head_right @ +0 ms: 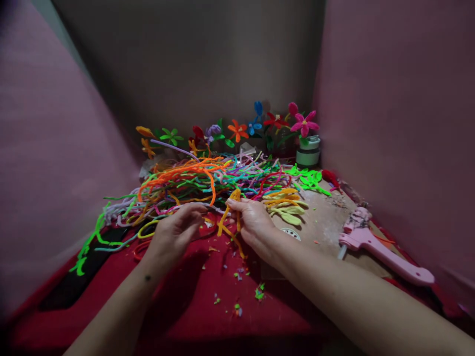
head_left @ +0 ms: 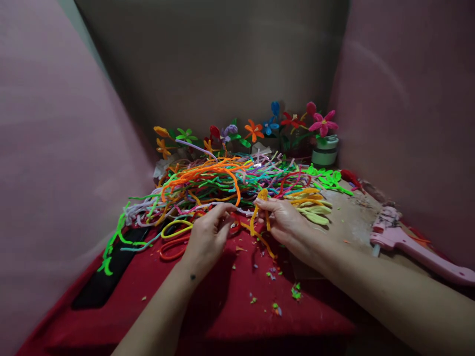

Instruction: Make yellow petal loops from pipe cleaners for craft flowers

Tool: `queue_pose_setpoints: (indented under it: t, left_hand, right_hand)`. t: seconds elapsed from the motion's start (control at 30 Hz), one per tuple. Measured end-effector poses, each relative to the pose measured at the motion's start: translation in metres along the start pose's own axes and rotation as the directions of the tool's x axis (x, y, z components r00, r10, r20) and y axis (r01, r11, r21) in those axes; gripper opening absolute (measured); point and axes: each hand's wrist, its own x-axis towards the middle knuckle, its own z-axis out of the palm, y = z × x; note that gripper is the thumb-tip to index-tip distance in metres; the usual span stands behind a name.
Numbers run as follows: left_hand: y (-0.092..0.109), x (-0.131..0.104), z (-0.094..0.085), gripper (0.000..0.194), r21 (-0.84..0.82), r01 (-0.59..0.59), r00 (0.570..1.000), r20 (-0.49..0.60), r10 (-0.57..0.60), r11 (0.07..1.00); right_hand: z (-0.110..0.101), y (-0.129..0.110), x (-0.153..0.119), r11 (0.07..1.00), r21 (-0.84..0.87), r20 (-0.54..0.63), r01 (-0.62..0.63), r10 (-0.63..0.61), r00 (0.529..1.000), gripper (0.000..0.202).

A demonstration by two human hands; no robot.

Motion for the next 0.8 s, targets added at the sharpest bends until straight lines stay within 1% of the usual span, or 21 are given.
queue_pose_setpoints:
  t: [0.03, 0.07, 0.1, 0.13, 0.17, 0.23, 0.3, 0.37, 0.43, 0.5, 0.57, 0.67, 0.7, 0.8]
  left_hand:
    - [0.0, 0.004, -0.004, 0.019, 0.132, -0.154, 0.988, 0.05, 0.148, 0.979]
    - [0.001, 0.008, -0.007, 0.022, 0.216, -0.278, 0.956, 0.161, 0.247, 0.936]
    - [0.002, 0.012, -0.009, 0.023, 0.264, -0.374, 0.912, 0.277, 0.302, 0.889]
    - [0.004, 0.015, -0.009, 0.023, 0.294, -0.441, 0.87, 0.371, 0.324, 0.848]
    - [0.006, 0.018, -0.009, 0.022, 0.321, -0.488, 0.84, 0.426, 0.336, 0.812]
    - [0.011, 0.023, -0.007, 0.02, 0.38, -0.544, 0.812, 0.461, 0.357, 0.748]
    - [0.014, 0.026, -0.005, 0.02, 0.399, -0.59, 0.787, 0.481, 0.387, 0.702]
    - [0.016, 0.028, -0.004, 0.026, 0.36, -0.622, 0.757, 0.503, 0.416, 0.696]
    - [0.015, 0.029, -0.004, 0.031, 0.312, -0.635, 0.739, 0.512, 0.438, 0.707]
    - [0.011, 0.029, -0.003, 0.029, 0.28, -0.625, 0.745, 0.493, 0.449, 0.728]
    - [0.007, 0.028, 0.0, 0.022, 0.222, -0.575, 0.784, 0.423, 0.453, 0.788]
    - [0.004, 0.028, 0.006, 0.019, 0.098, -0.479, 0.853, 0.288, 0.435, 0.873]
    - [0.005, 0.028, 0.007, 0.019, 0.066, -0.461, 0.864, 0.261, 0.431, 0.885]
    - [0.008, 0.028, 0.007, 0.019, -0.063, -0.436, 0.868, 0.234, 0.438, 0.898]
  right_hand:
    - [0.0, 0.001, 0.0, 0.999, 0.021, -0.006, -0.039, 0.039, 0.999, 0.011]
    - [0.0, 0.003, 0.0, 0.996, 0.045, -0.012, -0.079, 0.08, 0.997, 0.01]
    - [0.001, 0.004, -0.001, 0.991, 0.066, -0.013, -0.113, 0.114, 0.993, 0.01]
    - [0.001, 0.005, -0.001, 0.987, 0.082, -0.008, -0.14, 0.141, 0.99, 0.01]
    - [0.002, 0.005, -0.001, 0.982, 0.095, -0.003, -0.163, 0.164, 0.986, 0.01]
    - [0.003, 0.004, -0.002, 0.972, 0.117, 0.003, -0.202, 0.203, 0.979, 0.011]
    - [0.004, 0.002, -0.003, 0.961, 0.139, 0.009, -0.239, 0.24, 0.971, 0.013]
    - [0.006, -0.002, -0.004, 0.95, 0.161, 0.014, -0.267, 0.268, 0.963, 0.014]
    - [0.006, -0.004, -0.004, 0.942, 0.179, 0.018, -0.284, 0.286, 0.958, 0.015]
    - [0.006, -0.004, -0.003, 0.937, 0.189, 0.021, -0.295, 0.296, 0.955, 0.015]
    - [0.004, -0.001, -0.001, 0.935, 0.191, 0.027, -0.299, 0.299, 0.954, 0.014]
    - [0.002, 0.003, 0.002, 0.942, 0.183, 0.039, -0.281, 0.278, 0.96, 0.012]
    - [0.001, 0.004, 0.002, 0.946, 0.181, 0.039, -0.269, 0.267, 0.963, 0.012]
    - [-0.001, 0.005, 0.002, 0.96, 0.147, 0.069, -0.238, 0.23, 0.971, 0.01]
